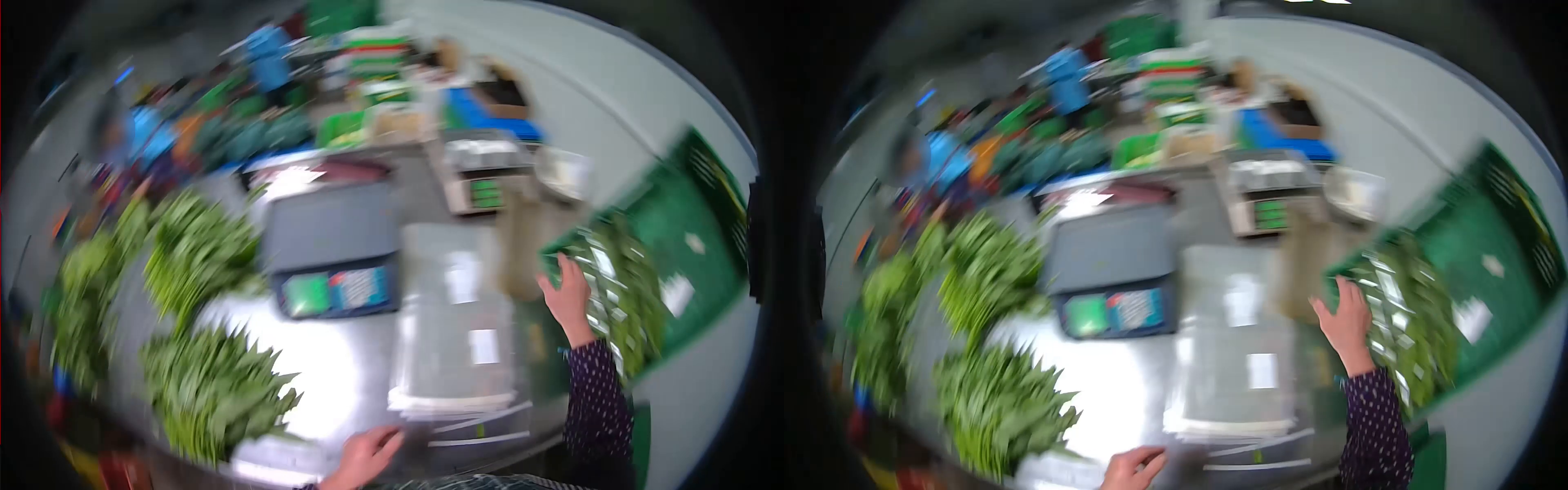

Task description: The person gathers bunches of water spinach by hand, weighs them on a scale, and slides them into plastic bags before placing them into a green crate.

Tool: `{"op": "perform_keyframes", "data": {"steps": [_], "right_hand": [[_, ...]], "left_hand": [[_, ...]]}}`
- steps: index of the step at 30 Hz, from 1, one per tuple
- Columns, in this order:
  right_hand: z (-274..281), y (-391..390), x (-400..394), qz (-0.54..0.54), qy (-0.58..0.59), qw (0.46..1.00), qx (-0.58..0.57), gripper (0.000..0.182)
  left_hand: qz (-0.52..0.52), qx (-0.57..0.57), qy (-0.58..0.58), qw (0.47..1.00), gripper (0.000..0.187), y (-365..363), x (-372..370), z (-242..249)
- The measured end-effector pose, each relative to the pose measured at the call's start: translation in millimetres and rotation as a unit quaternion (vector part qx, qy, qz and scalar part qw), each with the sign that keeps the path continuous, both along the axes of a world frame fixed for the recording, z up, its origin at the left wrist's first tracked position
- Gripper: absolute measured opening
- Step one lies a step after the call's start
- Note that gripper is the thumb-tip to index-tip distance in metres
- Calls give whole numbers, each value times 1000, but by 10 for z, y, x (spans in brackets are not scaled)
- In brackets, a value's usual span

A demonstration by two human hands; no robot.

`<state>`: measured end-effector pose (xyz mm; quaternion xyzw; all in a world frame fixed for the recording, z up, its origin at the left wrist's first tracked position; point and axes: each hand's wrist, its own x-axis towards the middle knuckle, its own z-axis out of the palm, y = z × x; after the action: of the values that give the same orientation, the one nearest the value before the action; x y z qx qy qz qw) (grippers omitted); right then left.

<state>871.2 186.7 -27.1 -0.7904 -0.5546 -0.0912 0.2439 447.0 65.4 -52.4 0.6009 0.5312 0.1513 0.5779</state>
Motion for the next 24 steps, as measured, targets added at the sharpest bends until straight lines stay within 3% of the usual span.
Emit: {"op": "perform_keyframes", "data": {"steps": [2,3,4,6,7,8,10,12,13,14,16,17,18,20,21,22,24], "right_hand": [[-410,502,-474,-43,41,993,-103,81],[-631,735,-537,-76,33,987,-140,85],[-1305,1059,-126,-26,4,997,-76,85],[-2421,1612,959,93,-11,995,-42,57],[-1841,1493,505,25,-73,989,-124,43],[-1703,1435,482,65,-66,993,-76,35],[-1165,1176,134,95,-72,983,-143,35],[-591,663,-514,152,-195,959,-141,35],[-359,390,-888,186,-220,933,-215,34],[-138,150,-1277,217,-244,901,-285,33],[15,-215,-2124,332,-123,881,-313,36],[-116,-366,-2588,354,6,878,-322,40],[-214,-498,-3065,382,181,813,-399,42],[-490,-761,-3989,482,270,662,-507,46],[-761,-924,-4421,462,402,562,-556,55],[-982,-1071,-4841,421,463,510,-590,60],[-1535,-1288,-5572,364,515,501,-592,63]], "left_hand": [[-16,173,-15,985,35,55,83,-143],[3,202,-9,979,33,49,102,-137],[11,235,-4,972,32,39,57,-149],[72,215,45,973,30,-70,-217,-193],[85,210,61,972,29,-97,-370,-233],[150,203,85,964,29,-157,-647,-304],[287,187,166,925,30,-379,-1342,-505],[424,166,291,842,28,-584,-2092,-516],[450,290,318,782,27,-681,-2498,-612],[474,285,373,745,28,-742,-2792,-600],[458,341,444,691,37,-807,-3256,-635],[435,350,454,694,41,-792,-3380,-672],[412,360,465,696,46,-778,-3476,-698],[389,304,488,719,56,-768,-3489,-771],[392,301,489,719,65,-790,-3478,-844],[393,308,493,713,69,-826,-3481,-955],[387,317,486,717,73,-891,-3439,-1064]]}}
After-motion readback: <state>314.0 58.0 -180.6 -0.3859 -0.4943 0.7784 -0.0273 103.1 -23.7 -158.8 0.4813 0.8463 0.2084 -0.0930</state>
